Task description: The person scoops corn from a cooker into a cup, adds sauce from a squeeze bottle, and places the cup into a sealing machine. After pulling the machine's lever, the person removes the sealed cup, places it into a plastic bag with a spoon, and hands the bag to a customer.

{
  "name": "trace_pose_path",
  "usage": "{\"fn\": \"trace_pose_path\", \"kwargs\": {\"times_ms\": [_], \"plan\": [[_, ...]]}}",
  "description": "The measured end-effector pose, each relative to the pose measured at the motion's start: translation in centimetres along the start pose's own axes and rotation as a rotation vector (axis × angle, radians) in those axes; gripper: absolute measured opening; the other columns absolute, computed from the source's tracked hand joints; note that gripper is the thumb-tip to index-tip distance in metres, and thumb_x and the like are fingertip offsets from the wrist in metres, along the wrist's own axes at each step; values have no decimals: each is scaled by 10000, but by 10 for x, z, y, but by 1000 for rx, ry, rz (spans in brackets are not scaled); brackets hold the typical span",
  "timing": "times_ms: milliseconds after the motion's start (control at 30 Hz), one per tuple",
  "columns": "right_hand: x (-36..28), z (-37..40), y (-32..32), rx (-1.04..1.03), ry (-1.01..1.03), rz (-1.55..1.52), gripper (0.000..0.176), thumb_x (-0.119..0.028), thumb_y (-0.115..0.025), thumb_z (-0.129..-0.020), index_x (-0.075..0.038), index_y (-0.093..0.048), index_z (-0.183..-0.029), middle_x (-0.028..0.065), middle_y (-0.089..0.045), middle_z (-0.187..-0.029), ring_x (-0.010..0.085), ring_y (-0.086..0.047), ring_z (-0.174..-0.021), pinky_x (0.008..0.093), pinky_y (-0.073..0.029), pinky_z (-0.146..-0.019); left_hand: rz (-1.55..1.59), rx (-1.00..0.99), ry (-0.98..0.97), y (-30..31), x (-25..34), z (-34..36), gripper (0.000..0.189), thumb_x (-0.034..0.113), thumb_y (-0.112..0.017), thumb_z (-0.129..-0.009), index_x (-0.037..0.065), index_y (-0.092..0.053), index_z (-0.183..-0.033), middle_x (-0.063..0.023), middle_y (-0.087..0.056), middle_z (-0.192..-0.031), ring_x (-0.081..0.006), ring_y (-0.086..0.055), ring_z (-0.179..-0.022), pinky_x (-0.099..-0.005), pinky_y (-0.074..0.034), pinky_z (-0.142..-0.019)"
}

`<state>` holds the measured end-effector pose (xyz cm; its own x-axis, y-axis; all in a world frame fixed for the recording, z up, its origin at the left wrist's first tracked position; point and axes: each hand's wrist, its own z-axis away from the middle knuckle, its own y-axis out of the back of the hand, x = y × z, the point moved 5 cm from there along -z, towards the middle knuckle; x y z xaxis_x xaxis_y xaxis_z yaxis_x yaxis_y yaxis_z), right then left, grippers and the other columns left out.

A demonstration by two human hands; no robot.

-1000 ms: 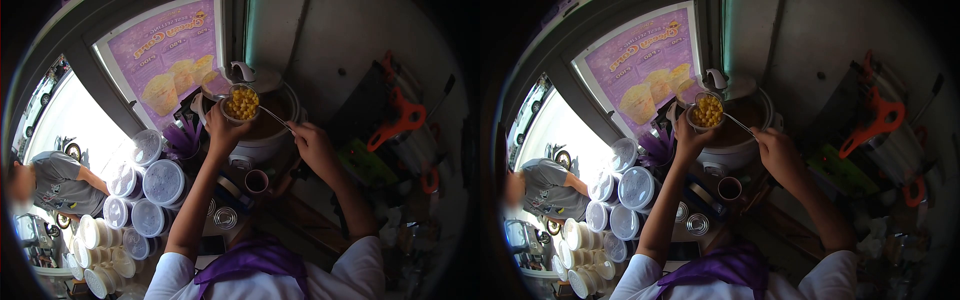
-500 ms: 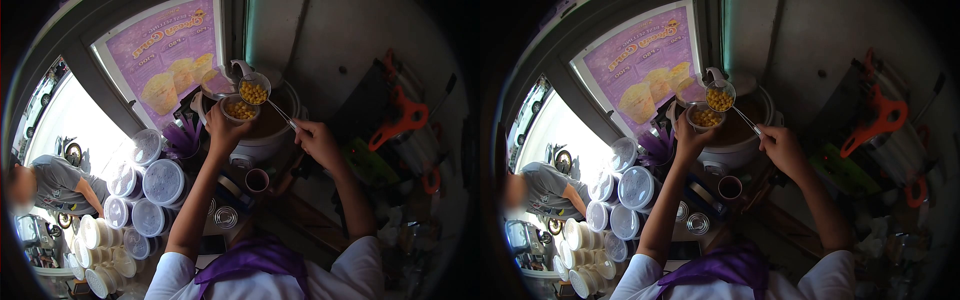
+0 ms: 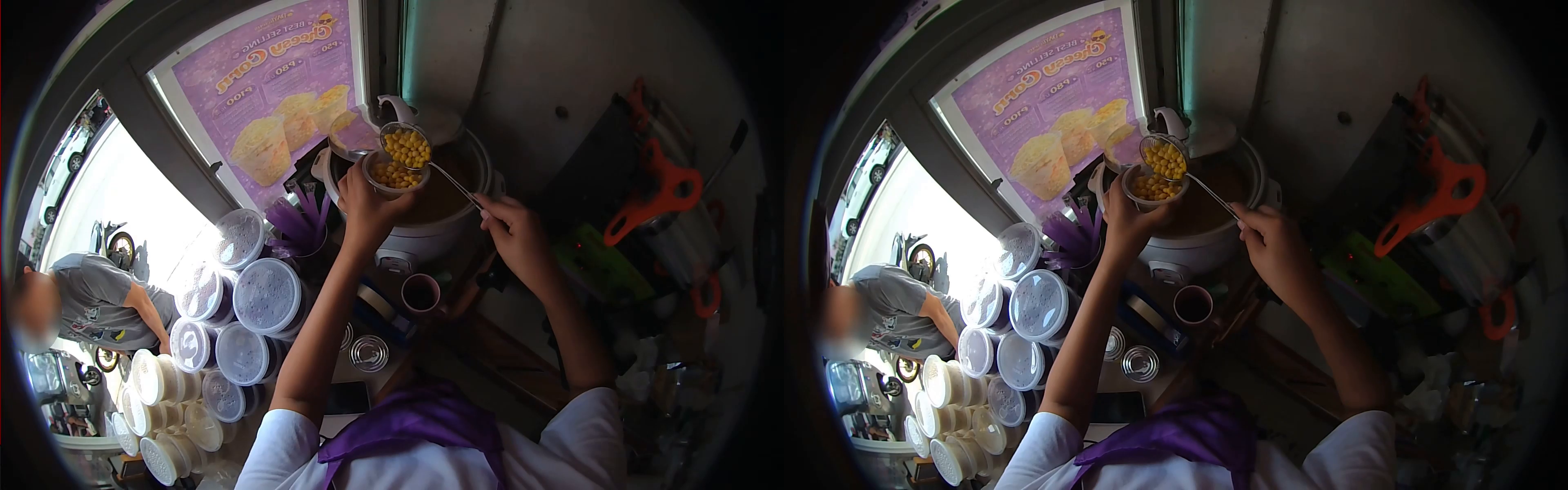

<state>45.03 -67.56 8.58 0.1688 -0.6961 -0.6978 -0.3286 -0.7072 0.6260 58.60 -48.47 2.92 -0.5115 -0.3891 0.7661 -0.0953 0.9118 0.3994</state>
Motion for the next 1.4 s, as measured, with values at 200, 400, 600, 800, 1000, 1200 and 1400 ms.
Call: {"fn": "trace_pose_path", "kwargs": {"times_ms": [200, 400, 600, 800, 1000, 1200, 1400], "plan": [[2, 2, 0, -47, -37, -10, 328, 11, -538, -920, -7, -617, -1238, 135, -624, -876, 195, -643, -776, 290, -494, -723, 24, -13, 16, 1, 2, 0, 886, 396, -850, -626, 15, -455, -1321, -158, -531, -1246, -355, -397, -1240, -466, -275, -1067], [4, 3, 0, -59, -78, -39, 327, 3, -540, -927, -11, -613, -1246, 128, -620, -872, 176, -629, -770, 284, -487, -722, 27, 7, -3, 1, 3, 2, 866, 374, -840, -625, 17, -459, -1316, -157, -536, -1240, -351, -402, -1235, -466, -277, -1067], [7, 2, -1, -20, -55, -63, 328, -15, -544, -934, -27, -616, -1254, 112, -619, -847, 147, -617, -743, 262, -470, -686, 52, 12, -14, 1, 1, 1, 855, 359, -833, -619, 18, -461, -1310, -157, -537, -1236, -350, -403, -1230, -459, -279, -1072], [16, 1, -3, -79, -146, -132, 330, -54, -539, -957, -27, -602, -1280, 68, -612, -802, 86, -547, -656, 241, -451, -618, 61, 21, -15, 0, 2, 1, 856, 337, -840, -614, 16, -459, -1310, -170, -533, -1226, -354, -404, -1216, -462, -302, -1061], [26, 5, -8, -197, -441, -639, 359, -101, -532, -984, -54, -564, -1339, -7, -596, -797, 18, -444, -569, 185, -388, -503, 65, 22, -44, 2, 3, 2, 854, 328, -844, -615, 5, -458, -1304, -180, -529, -1215, -358, -409, -1200, -456, -315, -1053], [18, 4, -7, -72, -159, -164, 339, -68, -566, -958, -28, -593, -1293, 54, -618, -848, 74, -563, -719, 227, -474, -679, 25, -19, 8, 2, 2, 0, 908, 389, -848, -630, -12, -448, -1339, -191, -510, -1275, -339, -419, -1252, -427, -339, -1068], [21, 5, -10, -63, -175, -230, 341, -59, -581, -945, -29, -597, -1285, 67, -619, -846, 92, -593, -801, 242, -477, -760, 34, -20, 16, 1, 1, 0, 888, 380, -837, -636, -12, -455, -1336, -189, -519, -1266, -335, -417, -1256, -423, -339, -1068]]}}
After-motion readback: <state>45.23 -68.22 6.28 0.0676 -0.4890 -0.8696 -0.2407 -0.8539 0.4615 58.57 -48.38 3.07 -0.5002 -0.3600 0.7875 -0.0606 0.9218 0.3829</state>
